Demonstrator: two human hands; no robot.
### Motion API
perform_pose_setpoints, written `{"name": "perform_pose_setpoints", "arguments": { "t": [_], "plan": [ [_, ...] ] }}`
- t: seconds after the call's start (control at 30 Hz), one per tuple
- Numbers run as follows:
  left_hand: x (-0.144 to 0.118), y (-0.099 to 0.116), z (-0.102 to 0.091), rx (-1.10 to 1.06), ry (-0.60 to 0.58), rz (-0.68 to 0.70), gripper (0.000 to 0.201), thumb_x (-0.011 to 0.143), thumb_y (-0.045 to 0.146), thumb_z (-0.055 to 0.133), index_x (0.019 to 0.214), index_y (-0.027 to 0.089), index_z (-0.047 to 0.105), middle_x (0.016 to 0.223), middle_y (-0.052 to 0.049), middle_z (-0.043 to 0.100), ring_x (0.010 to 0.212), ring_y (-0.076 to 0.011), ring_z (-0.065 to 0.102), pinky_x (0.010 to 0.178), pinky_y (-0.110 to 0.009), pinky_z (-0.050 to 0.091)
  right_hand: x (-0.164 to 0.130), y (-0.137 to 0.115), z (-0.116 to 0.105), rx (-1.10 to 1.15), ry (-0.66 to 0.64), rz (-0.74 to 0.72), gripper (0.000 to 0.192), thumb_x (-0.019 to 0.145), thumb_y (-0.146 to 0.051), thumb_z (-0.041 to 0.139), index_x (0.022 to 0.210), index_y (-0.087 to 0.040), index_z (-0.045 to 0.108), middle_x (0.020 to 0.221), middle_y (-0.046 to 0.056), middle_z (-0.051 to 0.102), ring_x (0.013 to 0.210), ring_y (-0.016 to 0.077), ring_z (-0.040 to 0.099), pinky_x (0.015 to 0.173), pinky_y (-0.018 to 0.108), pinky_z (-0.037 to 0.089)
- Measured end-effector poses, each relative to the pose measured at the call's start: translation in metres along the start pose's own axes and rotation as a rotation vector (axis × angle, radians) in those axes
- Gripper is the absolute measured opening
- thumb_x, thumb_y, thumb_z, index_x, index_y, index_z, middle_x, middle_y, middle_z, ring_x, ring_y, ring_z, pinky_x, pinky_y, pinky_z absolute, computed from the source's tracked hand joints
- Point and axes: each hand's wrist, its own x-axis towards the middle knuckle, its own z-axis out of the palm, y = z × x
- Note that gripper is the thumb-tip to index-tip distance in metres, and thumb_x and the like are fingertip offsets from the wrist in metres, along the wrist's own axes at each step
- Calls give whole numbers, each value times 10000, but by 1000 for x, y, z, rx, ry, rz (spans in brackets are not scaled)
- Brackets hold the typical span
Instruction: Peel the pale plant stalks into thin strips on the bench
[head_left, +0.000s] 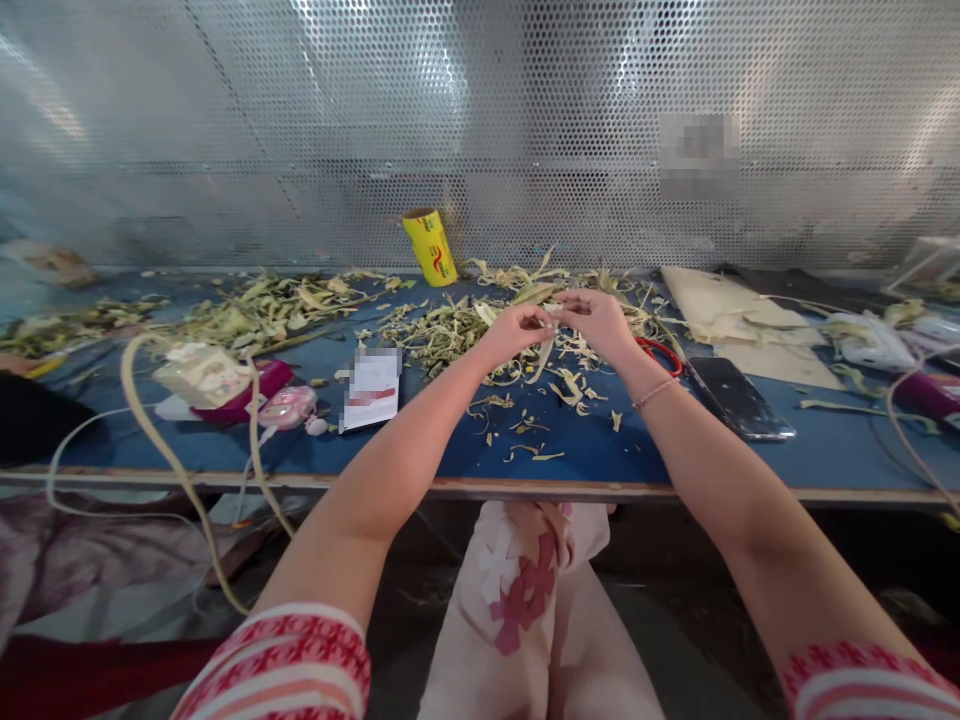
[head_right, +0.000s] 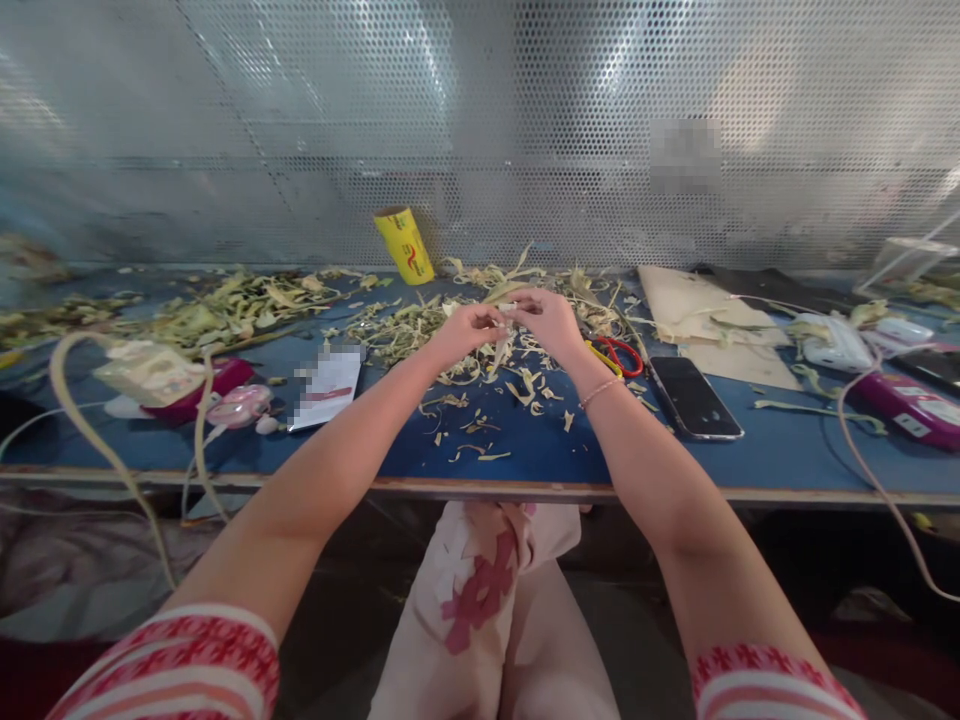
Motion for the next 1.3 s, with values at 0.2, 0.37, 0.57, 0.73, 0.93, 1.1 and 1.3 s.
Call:
{"name": "perform_pose_setpoints", "arguments": {
  "t": [0.2,0.37,0.57,0.73,0.93,1.1,1.3],
  "plan": [
    [0,1,-3,-23,68,-27,216,664,297,738,743,136,617,618,5,580,581,-88,520,600,-241,412,2,3,-3,35,68,12,276,647,-257,736,895,-144,692,763,41,692,748,169,654,791,358,538],
    [-1,3,-1,-2,31,-39,232,643,297,755,728,140,608,624,2,590,583,-91,524,594,-244,418,1,7,2,44,35,30,245,693,-377,714,808,-167,663,718,23,681,671,140,626,713,315,538],
    [-2,6,3,65,26,-19,185,664,263,741,730,134,626,614,1,589,579,-90,513,590,-244,410,-3,3,7,47,31,74,229,654,-346,757,731,-177,623,603,-18,612,555,99,548,592,266,499],
    [-2,5,1,83,47,-38,187,657,254,745,741,123,642,627,-6,597,589,-93,526,605,-248,417,-4,0,6,186,23,131,233,635,-259,768,798,-167,629,675,-4,651,624,107,594,665,282,535],
    [-2,3,0,40,47,-39,249,624,312,763,729,121,644,621,-12,611,593,-100,535,592,-244,417,-3,2,5,201,23,158,214,635,-233,754,813,-167,654,690,2,666,646,117,613,694,297,545],
    [-1,1,1,43,-4,-49,205,632,276,752,721,130,639,582,0,586,561,-95,527,566,-236,411,-2,7,5,156,-7,113,239,644,-362,752,773,-185,658,710,10,661,660,128,611,692,305,542],
    [1,-6,2,12,-40,-33,178,647,259,737,726,128,647,613,-8,603,584,-97,545,596,-248,427,-2,11,4,46,-82,47,269,674,-364,713,866,-179,678,757,21,671,684,128,599,674,289,518]
  ]
}}
